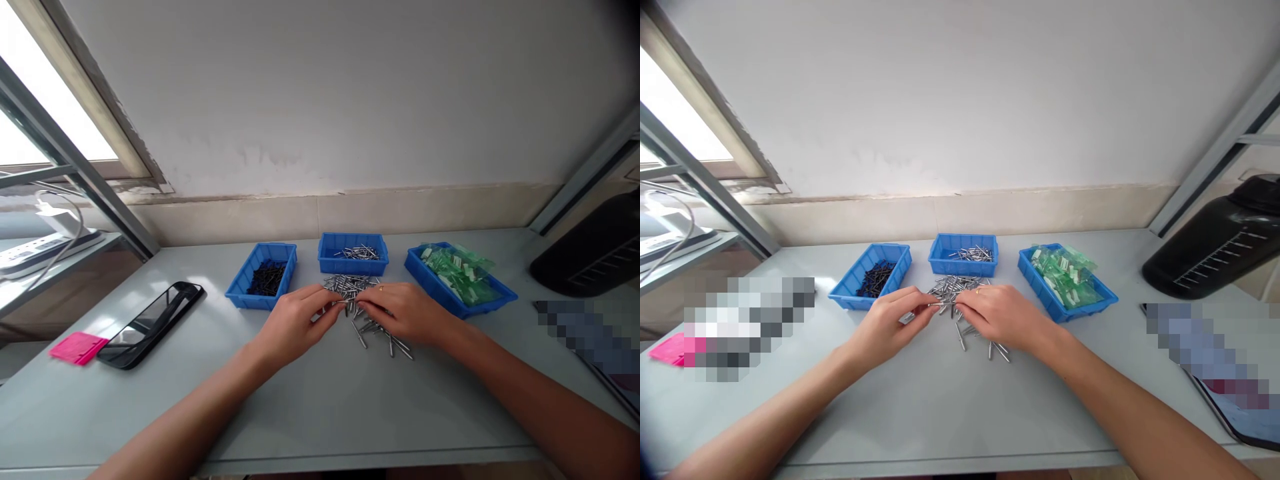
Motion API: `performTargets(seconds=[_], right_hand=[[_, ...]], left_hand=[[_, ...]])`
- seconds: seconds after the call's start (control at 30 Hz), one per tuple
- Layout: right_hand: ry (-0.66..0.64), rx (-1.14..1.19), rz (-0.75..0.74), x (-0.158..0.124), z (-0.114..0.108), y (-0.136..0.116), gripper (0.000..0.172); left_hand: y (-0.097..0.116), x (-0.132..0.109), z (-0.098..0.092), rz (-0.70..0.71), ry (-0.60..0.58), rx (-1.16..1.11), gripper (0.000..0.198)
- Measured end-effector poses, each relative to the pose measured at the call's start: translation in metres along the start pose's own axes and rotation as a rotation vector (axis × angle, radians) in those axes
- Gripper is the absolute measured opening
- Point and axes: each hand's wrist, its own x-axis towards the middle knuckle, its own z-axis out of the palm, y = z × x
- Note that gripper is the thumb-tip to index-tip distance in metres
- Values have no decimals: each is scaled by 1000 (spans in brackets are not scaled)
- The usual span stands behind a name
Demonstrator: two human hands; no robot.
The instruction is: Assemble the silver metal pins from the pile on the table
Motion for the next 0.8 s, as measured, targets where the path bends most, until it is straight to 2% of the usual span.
performTargets(seconds=[0.1,0.2,0.47,0.57,0.67,0.8], right_hand=[[-76,-9,-13,0,3,0,22],[-93,-10,-10,0,2,-1,22],[-64,-14,-24,-1,1,0,23],[-17,8,-39,-1,2,-1,23],[-30,35,-39,0,3,-4,22],[-103,38,-30,0,5,-7,22]], left_hand=[[0,0,0,26,2,-2,20],[0,0,0,37,-19,4,19],[0,0,0,58,-15,16,17],[2,-1,1,39,26,-3,15],[4,-1,1,38,77,-54,14],[6,-1,1,57,11,-118,13]])
